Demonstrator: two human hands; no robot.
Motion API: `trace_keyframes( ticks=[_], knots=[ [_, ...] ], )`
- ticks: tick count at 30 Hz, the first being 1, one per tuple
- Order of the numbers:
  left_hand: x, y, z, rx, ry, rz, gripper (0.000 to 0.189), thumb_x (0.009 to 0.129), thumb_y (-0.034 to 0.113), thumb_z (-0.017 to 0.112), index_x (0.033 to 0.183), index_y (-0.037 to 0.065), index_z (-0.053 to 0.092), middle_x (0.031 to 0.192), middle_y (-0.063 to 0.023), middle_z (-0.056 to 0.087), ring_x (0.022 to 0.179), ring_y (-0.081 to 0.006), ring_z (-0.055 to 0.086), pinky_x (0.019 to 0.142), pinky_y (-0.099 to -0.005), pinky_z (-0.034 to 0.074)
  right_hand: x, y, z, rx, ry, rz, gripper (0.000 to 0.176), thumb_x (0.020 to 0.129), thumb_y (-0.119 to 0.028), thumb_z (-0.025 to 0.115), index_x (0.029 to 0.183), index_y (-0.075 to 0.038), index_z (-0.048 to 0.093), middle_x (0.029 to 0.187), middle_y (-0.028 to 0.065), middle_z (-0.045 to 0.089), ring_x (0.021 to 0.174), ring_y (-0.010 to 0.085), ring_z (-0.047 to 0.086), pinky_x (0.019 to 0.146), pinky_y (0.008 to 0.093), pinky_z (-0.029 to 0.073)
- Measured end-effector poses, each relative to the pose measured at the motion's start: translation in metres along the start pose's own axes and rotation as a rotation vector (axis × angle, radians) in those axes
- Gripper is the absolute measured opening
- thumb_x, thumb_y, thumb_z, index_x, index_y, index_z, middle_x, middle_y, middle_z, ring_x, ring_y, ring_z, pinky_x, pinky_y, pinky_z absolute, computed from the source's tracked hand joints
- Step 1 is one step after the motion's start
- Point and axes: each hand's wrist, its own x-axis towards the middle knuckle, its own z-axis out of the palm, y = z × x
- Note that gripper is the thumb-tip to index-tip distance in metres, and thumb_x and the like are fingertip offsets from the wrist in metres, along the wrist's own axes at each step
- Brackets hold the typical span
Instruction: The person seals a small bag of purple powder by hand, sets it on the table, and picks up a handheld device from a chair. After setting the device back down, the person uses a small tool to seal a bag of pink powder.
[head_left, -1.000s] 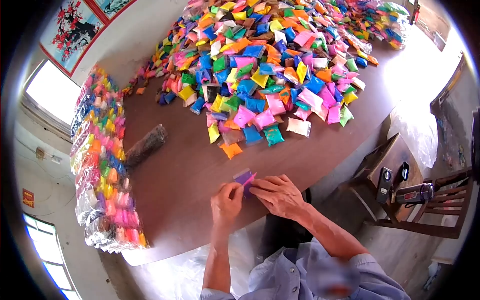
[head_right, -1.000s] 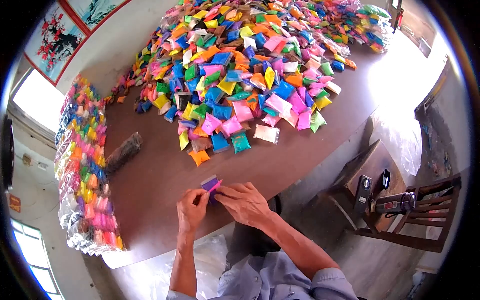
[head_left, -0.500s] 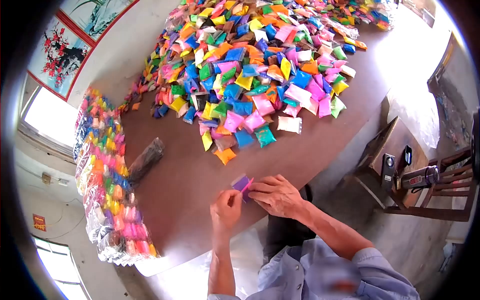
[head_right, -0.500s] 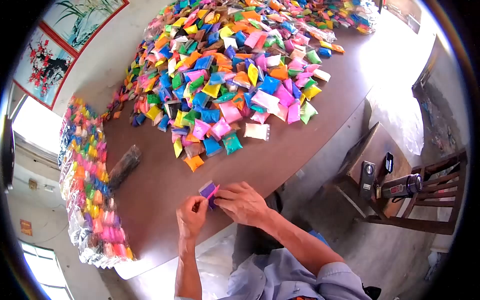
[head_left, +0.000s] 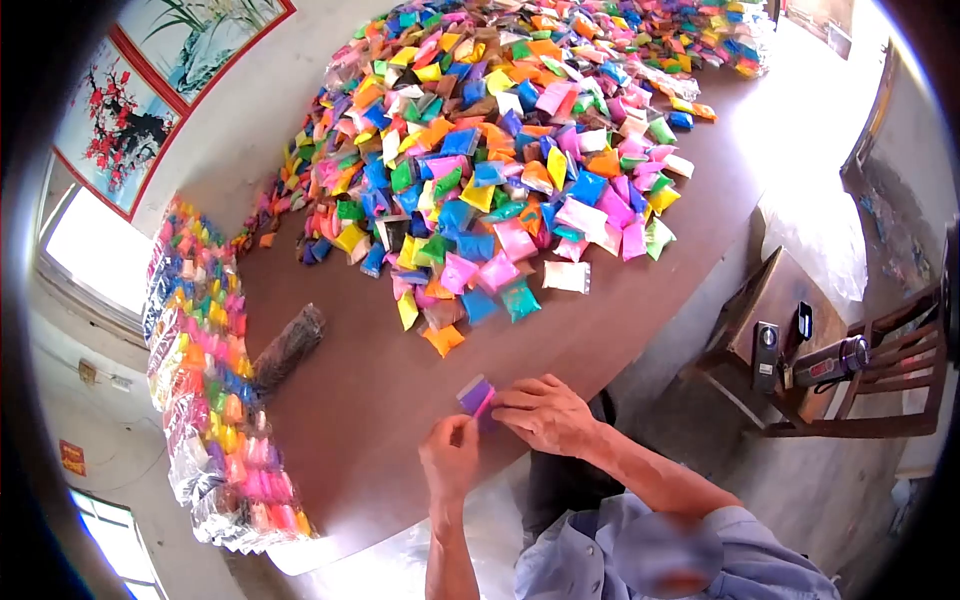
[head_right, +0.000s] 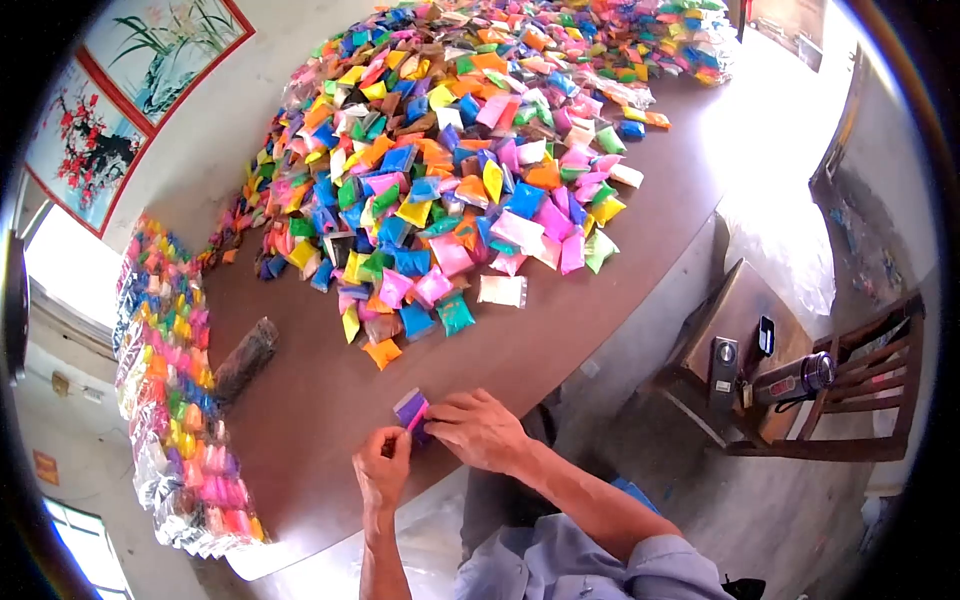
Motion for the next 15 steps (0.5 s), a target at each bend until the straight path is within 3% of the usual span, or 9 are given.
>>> trace_keyframes(
  ticks=[7, 11, 15],
  knots=[
    [0.017, -0.034, -0.015, 0.028, 0.107, -0.170, 0.010, 0.090, 0.011, 0.076, 0.090, 0.001, 0.074, 0.076, -0.0106, 0.072, 0.067, -0.0167, 0.068, 0.065, -0.0318, 0.054, -0.003, 0.000, 0.001, 0.018, -0.020, 0.022, 0.026, 0.084, -0.013, 0.077, 0.110, -0.017, 0.076, 0.124, -0.0066, 0.069, 0.118, 0.0160, 0.063, 0.094, 0.0345, 0.047],
    [0.005, -0.023, -0.013, -0.025, 0.075, -0.146, 0.011, 0.089, 0.012, 0.077, 0.091, 0.001, 0.074, 0.077, -0.0105, 0.072, 0.067, -0.0166, 0.068, 0.065, -0.0314, 0.054, -0.002, -0.001, 0.001, 0.014, -0.007, 0.015, 0.026, 0.083, -0.014, 0.077, 0.109, -0.017, 0.076, 0.123, -0.0057, 0.070, 0.118, 0.0168, 0.063, 0.095, 0.0352, 0.048],
    [0.007, 0.004, 0.001, -0.014, -0.047, -0.050, 0.008, 0.090, 0.009, 0.076, 0.093, 0.002, 0.074, 0.086, -0.0133, 0.074, 0.072, -0.0237, 0.072, 0.068, -0.0351, 0.056, -0.002, -0.001, 0.004, -0.008, -0.005, 0.008, 0.025, 0.083, -0.013, 0.077, 0.107, -0.017, 0.076, 0.123, -0.0052, 0.070, 0.118, 0.0174, 0.064, 0.095, 0.0354, 0.048]
  ],
)
